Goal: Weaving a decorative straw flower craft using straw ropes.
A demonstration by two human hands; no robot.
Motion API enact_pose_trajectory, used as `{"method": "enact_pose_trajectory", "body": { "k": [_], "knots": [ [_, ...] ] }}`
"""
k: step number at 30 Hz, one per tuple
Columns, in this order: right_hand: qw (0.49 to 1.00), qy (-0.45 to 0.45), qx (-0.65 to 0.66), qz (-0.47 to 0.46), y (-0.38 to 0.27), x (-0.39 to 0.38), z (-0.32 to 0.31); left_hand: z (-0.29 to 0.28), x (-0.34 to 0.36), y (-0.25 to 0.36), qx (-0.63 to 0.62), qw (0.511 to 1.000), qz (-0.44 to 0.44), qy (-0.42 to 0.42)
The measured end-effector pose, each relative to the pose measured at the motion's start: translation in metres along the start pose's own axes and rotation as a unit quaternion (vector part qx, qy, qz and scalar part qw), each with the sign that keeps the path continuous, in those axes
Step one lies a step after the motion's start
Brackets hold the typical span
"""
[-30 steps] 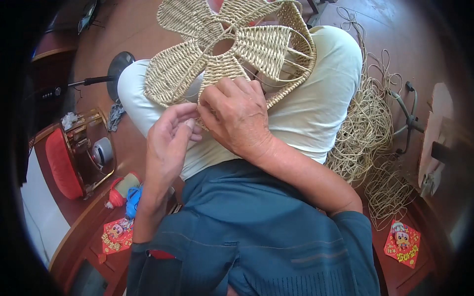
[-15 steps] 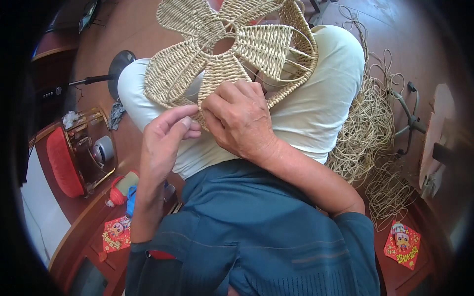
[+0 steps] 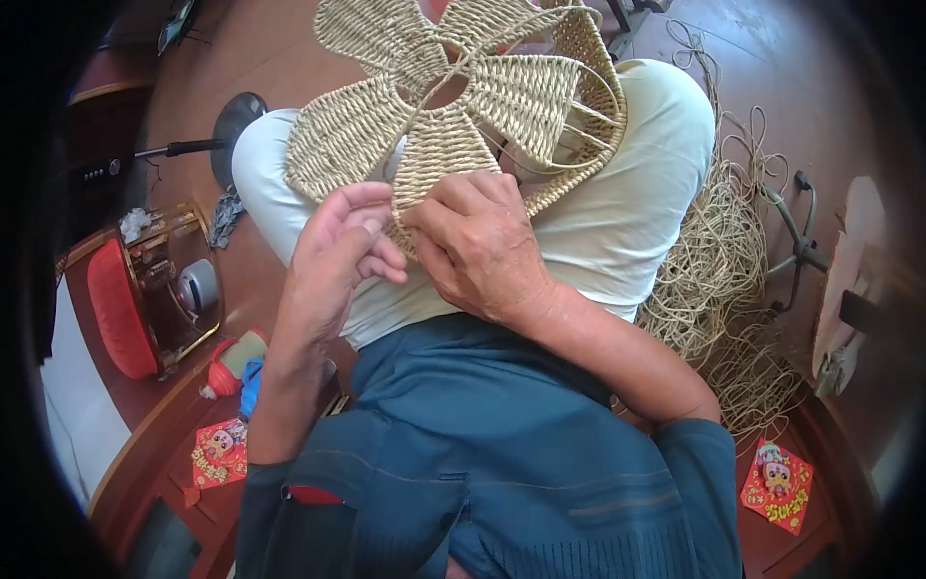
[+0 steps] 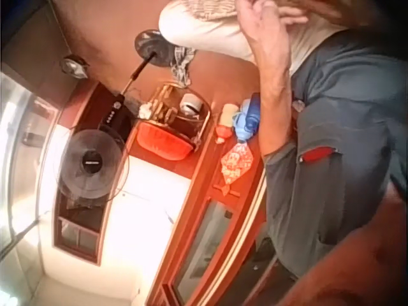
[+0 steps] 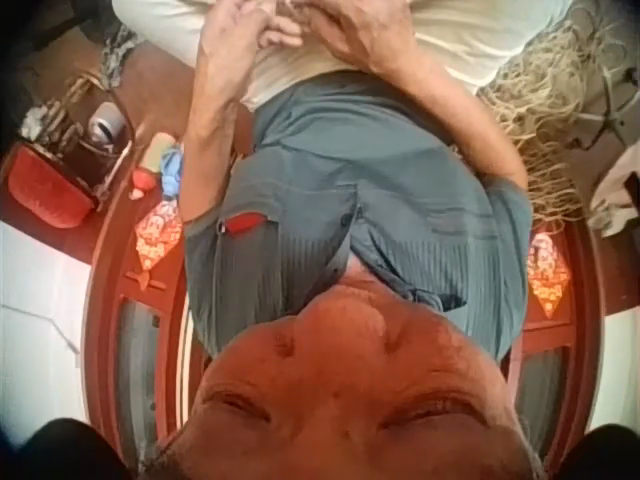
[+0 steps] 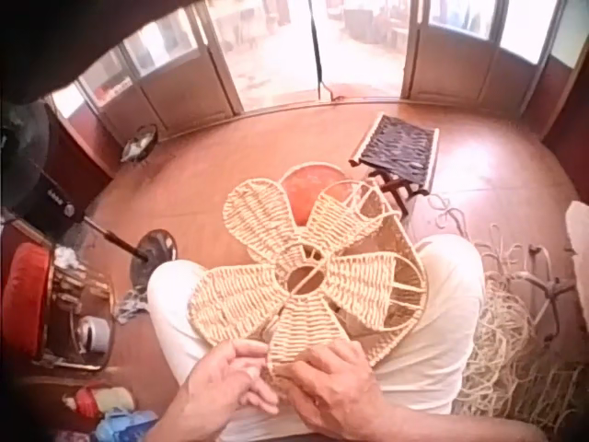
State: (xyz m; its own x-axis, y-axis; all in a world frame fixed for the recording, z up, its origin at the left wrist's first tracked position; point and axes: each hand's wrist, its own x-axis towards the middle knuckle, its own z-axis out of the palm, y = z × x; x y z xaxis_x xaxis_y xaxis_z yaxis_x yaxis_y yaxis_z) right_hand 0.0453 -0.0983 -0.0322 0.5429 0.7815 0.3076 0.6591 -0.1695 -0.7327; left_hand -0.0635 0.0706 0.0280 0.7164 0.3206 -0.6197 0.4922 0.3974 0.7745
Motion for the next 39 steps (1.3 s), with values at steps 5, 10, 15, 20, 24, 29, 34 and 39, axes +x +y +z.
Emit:
{"method": "enact_pose_trajectory", "body": {
  "k": [5, 10, 15, 20, 24, 29, 34, 39],
  "knots": [
    [0.999, 0.024, 0.031, 0.021, -0.003, 0.001, -0.002, 0.008, 0.002, 0.0, -0.039, 0.999, -0.037, 0.008],
    [0.999, 0.011, 0.038, 0.035, -0.007, 0.005, -0.005, 0.008, 0.003, 0.002, -0.049, 0.998, -0.038, 0.018],
    [0.996, -0.028, 0.043, 0.069, -0.008, 0.013, -0.006, 0.007, 0.004, 0.004, -0.059, 0.998, -0.038, -0.004],
    [0.989, -0.06, -0.131, -0.035, -0.015, 0.014, -0.003, 0.004, -0.004, -0.002, 0.193, 0.978, 0.074, 0.033],
    [0.984, -0.037, -0.157, -0.074, -0.019, 0.015, -0.004, 0.004, -0.008, -0.012, 0.385, 0.862, 0.31, 0.107],
    [0.994, -0.04, -0.097, -0.034, -0.026, 0.021, -0.012, 0.012, -0.002, -0.011, 0.281, 0.919, 0.27, 0.058],
    [0.933, -0.009, 0.31, 0.185, -0.017, 0.018, -0.039, 0.019, -0.009, 0.001, 0.323, 0.888, 0.326, 0.012],
    [0.836, 0.081, 0.401, 0.365, 0.03, 0.006, -0.103, -0.029, -0.025, 0.013, 0.083, 0.963, 0.255, -0.01]
  ]
}}
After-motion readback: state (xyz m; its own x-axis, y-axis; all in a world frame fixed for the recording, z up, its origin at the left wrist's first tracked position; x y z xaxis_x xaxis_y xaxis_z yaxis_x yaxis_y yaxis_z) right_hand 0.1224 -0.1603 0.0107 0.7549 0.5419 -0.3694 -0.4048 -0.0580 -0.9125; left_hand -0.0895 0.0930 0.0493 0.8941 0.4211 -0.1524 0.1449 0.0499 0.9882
